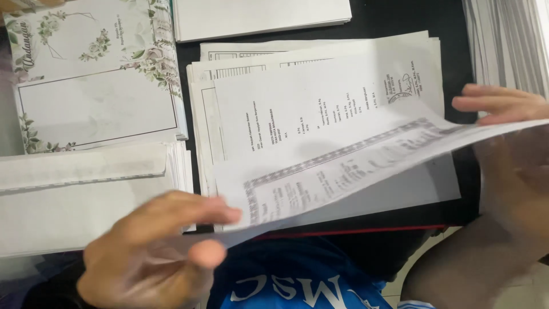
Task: Folding printed papers and inserting them into envelopes
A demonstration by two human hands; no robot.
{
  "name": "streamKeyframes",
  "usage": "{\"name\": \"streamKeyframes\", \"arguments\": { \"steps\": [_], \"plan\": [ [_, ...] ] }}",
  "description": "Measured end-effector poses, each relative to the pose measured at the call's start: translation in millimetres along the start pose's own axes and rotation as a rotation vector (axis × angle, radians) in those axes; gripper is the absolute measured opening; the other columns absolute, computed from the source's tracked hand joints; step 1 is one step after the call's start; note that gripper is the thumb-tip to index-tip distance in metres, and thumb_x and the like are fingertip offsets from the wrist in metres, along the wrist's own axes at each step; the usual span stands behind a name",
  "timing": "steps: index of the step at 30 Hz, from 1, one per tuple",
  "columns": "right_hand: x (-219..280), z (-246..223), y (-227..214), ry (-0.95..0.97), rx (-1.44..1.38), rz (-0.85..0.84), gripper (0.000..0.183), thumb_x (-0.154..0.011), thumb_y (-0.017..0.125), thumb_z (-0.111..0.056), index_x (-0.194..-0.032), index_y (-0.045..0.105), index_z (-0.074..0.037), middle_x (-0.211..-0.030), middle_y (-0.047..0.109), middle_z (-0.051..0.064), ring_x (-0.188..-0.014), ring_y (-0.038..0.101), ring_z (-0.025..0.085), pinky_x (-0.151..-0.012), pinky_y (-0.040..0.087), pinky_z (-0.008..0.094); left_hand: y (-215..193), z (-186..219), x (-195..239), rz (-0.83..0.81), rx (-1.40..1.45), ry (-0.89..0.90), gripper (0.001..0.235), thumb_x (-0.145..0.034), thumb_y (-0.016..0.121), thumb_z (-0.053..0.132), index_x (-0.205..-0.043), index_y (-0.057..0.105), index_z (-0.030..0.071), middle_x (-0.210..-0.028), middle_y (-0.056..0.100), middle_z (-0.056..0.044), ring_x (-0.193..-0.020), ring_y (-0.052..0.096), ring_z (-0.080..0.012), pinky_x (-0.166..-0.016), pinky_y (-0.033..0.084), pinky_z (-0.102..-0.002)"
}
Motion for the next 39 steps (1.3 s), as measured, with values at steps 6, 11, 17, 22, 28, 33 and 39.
{"name": "streamKeyframes", "arguments": {
  "steps": [6,11,17,22,28,33,39],
  "plan": [
    [-4,-9,2,0.307,-0.097,0.165,0.024,-0.119,0.050,-0.018,-0.131,0.047,0.002,-0.126,0.066,0.024,-0.128,0.070,0.040,-0.119,0.057,0.050,19,-27,19,0.320,0.262,-0.364,0.120,-0.054,0.082,0.044,-0.153,0.027,0.002,-0.135,0.056,-0.022,-0.127,0.062,-0.0280,-0.115,0.056,-0.038],
    [-6,-5,-5,0.556,-0.053,0.111,0.031,-0.110,0.061,-0.017,-0.129,0.051,0.006,-0.118,0.068,0.026,-0.115,0.070,0.038,-0.105,0.055,0.047,38,-44,12,0.224,0.244,-0.655,0.060,-0.087,0.074,0.005,-0.140,0.046,0.001,-0.082,0.073,-0.009,-0.071,0.069,-0.0123,-0.077,0.062,-0.023],
    [-38,-58,1,0.655,-0.041,0.075,0.102,-0.081,0.073,0.008,-0.166,0.018,-0.001,-0.125,0.060,0.036,-0.111,0.064,0.044,-0.086,0.057,0.052,46,-55,10,0.170,0.357,-0.751,0.050,-0.089,0.065,0.008,-0.135,0.046,0.006,-0.107,0.073,-0.015,-0.084,0.076,-0.0157,-0.063,0.058,-0.021],
    [-29,-53,9,0.719,-0.299,-0.018,0.095,-0.081,0.046,-0.027,-0.168,0.014,-0.007,-0.121,0.066,0.028,-0.098,0.070,0.040,-0.071,0.062,0.053,57,-59,15,-0.012,0.384,-0.804,0.039,-0.090,0.054,0.003,-0.125,0.040,0.010,-0.088,0.066,-0.010,-0.064,0.050,-0.0112,-0.056,0.040,-0.025],
    [-34,-91,33,0.288,-1.116,-0.289,0.091,-0.111,0.038,-0.059,-0.165,-0.007,0.000,-0.170,0.018,0.017,-0.145,0.037,0.028,-0.118,0.034,0.041,58,-59,13,-0.158,0.336,-0.801,0.065,-0.084,0.051,0.006,-0.143,0.026,0.014,-0.116,0.076,-0.009,-0.048,0.032,-0.0062,-0.049,0.032,-0.021],
    [-42,-112,51,0.127,-0.580,-0.204,0.066,-0.102,0.034,-0.026,-0.162,0.011,-0.011,-0.178,-0.005,0.018,-0.170,-0.010,0.034,-0.139,-0.007,0.060,68,-60,16,-0.179,0.643,-0.819,0.071,-0.093,0.047,0.016,-0.157,0.016,0.018,-0.119,0.072,-0.014,-0.081,0.059,-0.0156,-0.075,0.050,-0.031],
    [-41,-141,85,0.102,-0.208,-0.256,0.069,-0.107,0.041,-0.023,-0.165,0.004,-0.017,-0.175,-0.014,0.019,-0.165,-0.012,0.046,-0.131,0.001,0.073,74,-50,6,-0.183,0.741,-0.794,0.084,-0.087,0.062,0.042,-0.155,0.019,0.015,-0.119,0.072,-0.015,-0.092,0.075,-0.0219,-0.076,0.065,-0.034]
  ]
}}
Point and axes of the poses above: each hand's wrist, its own x-axis away from the middle knuckle, its own y-axis out of the palm, z = x × y, the point moved 4 cm from there along -x, towards the middle knuckle
